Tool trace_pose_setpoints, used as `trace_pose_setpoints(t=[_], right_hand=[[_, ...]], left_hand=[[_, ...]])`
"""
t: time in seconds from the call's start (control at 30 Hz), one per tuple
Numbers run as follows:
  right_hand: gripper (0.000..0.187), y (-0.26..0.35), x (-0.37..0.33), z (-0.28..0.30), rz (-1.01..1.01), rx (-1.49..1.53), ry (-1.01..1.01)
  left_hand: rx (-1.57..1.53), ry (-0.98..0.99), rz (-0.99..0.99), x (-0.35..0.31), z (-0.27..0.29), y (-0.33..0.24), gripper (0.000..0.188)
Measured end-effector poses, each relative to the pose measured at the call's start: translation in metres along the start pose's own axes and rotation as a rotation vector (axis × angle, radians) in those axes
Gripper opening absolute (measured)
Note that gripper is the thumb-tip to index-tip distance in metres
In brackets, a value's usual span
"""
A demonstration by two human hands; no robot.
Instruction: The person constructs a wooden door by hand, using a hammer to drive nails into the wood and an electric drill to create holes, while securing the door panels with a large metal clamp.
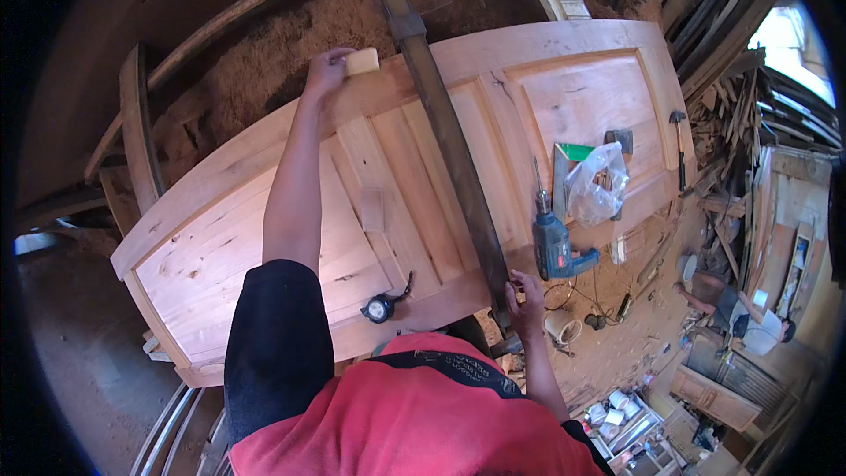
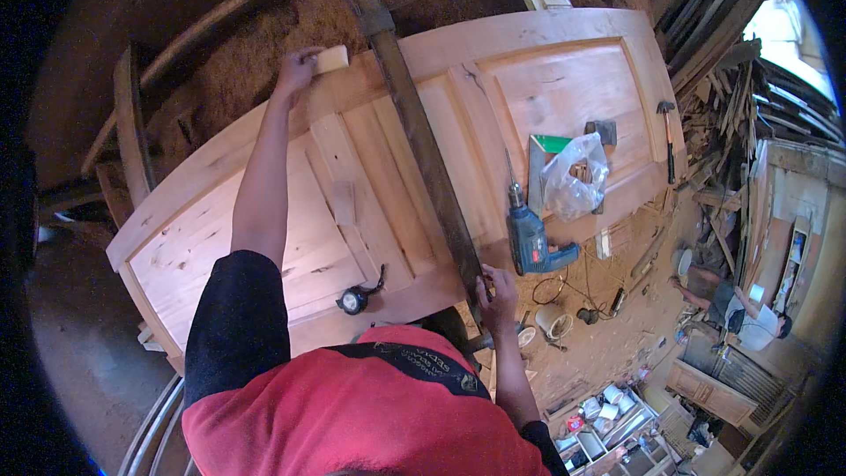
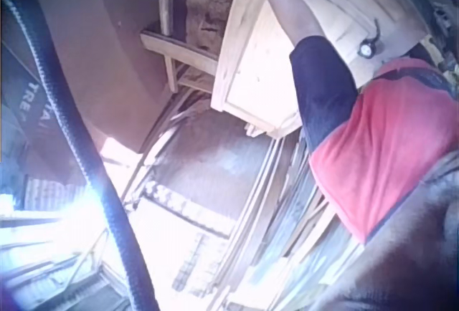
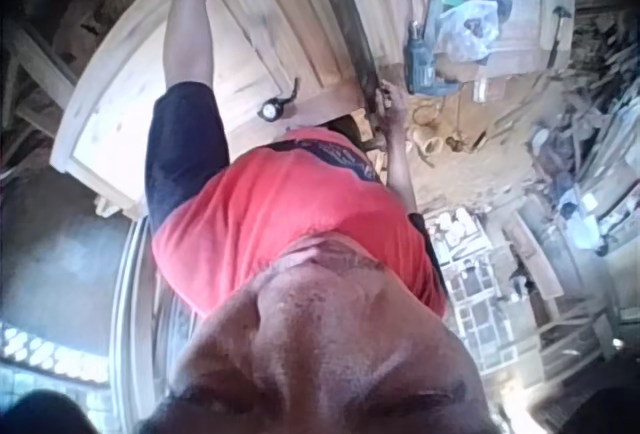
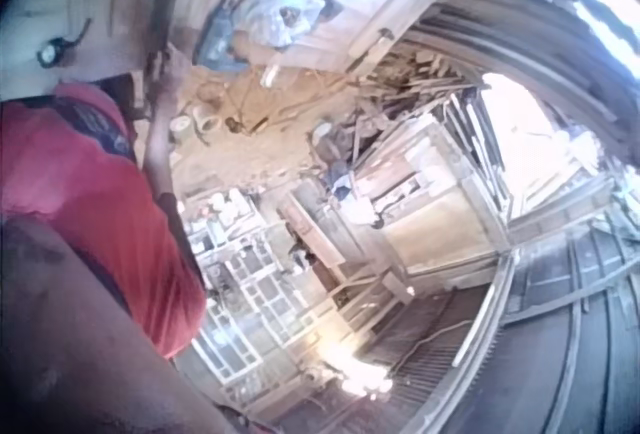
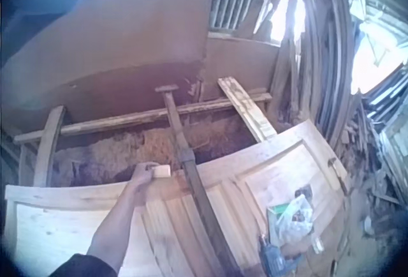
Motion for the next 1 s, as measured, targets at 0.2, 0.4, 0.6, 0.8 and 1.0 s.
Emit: trace_pose_setpoints(t=[0.2,0.4,0.6,0.8,1.0], right_hand=[[0.027,-0.001,0.028,-0.017,-0.011,-0.018,0.0],[0.027,0.0,0.041,-0.034,0.009,-0.033,0.006],[0.027,-0.003,0.043,-0.036,0.037,-0.09,-0.003],[0.031,0.002,0.05,-0.037,0.054,-0.113,-0.04],[0.034,-0.003,0.048,-0.041,0.022,-0.081,-0.04]], left_hand=[[0.221,0.175,0.042,0.033,-0.018,-0.008,0.029],[0.431,0.231,-0.175,0.051,-0.039,0.009,0.03],[0.616,0.287,-0.005,0.015,-0.035,-0.018,0.049],[0.247,0.299,-0.342,0.013,-0.035,-0.024,0.03],[0.214,0.366,-0.254,0.022,-0.041,-0.029,0.019]])
Point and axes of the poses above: each hand's wrist, its own x-axis towards the middle knuckle, its own z-axis out of the back of the hand, y = z × x, the point moved 7 cm from there along x, towards the middle knuckle, and after that the axes turned 11 degrees about z, right-handed, at the moved point
